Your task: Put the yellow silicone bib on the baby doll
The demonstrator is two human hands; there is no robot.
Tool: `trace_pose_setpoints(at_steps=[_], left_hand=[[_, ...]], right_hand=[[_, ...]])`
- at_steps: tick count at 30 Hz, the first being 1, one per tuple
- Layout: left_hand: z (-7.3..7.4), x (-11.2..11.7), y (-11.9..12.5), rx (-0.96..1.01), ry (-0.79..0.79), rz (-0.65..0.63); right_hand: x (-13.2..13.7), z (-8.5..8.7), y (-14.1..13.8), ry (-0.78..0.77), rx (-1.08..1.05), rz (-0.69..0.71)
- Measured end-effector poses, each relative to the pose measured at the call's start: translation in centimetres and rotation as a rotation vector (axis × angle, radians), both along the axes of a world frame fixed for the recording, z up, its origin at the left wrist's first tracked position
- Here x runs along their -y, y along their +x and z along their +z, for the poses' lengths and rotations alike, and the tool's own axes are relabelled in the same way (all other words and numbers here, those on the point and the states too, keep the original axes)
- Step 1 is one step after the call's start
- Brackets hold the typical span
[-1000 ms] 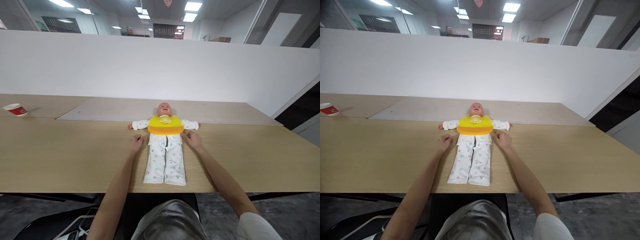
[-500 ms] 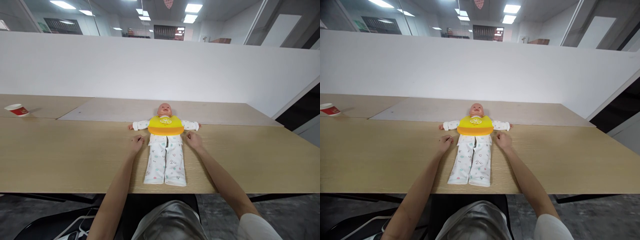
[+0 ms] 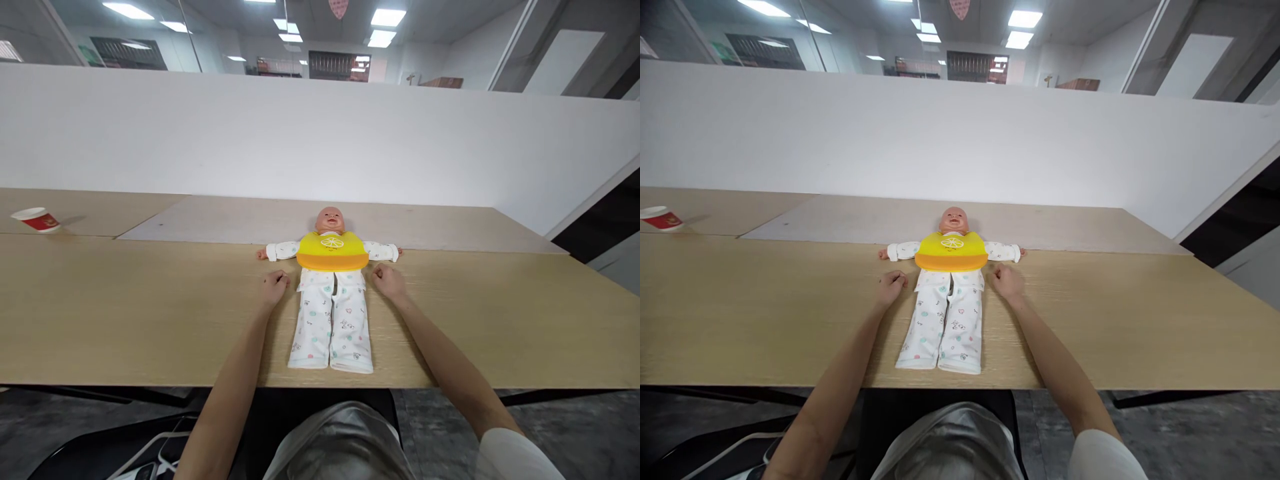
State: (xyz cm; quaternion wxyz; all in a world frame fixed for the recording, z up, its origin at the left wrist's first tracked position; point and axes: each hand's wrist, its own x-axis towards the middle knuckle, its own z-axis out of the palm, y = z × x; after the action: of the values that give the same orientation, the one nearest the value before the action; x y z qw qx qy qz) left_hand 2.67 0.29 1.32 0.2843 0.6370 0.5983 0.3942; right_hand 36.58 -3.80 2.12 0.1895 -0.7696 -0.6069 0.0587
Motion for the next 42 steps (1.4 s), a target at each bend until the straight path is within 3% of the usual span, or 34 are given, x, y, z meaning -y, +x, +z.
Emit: trace_pose_setpoints(at_steps=[16,42], left_hand=[[0.77,0.52,0.21,-0.005,-0.039,0.016],[0.8,0.55,0.35,0.021,-0.048,0.016]], right_hand=[[-0.04,-0.2,0.06,0.007,-0.007,0.001],[-0.22,-0.59,0.25,0.001,0.003,0.007]])
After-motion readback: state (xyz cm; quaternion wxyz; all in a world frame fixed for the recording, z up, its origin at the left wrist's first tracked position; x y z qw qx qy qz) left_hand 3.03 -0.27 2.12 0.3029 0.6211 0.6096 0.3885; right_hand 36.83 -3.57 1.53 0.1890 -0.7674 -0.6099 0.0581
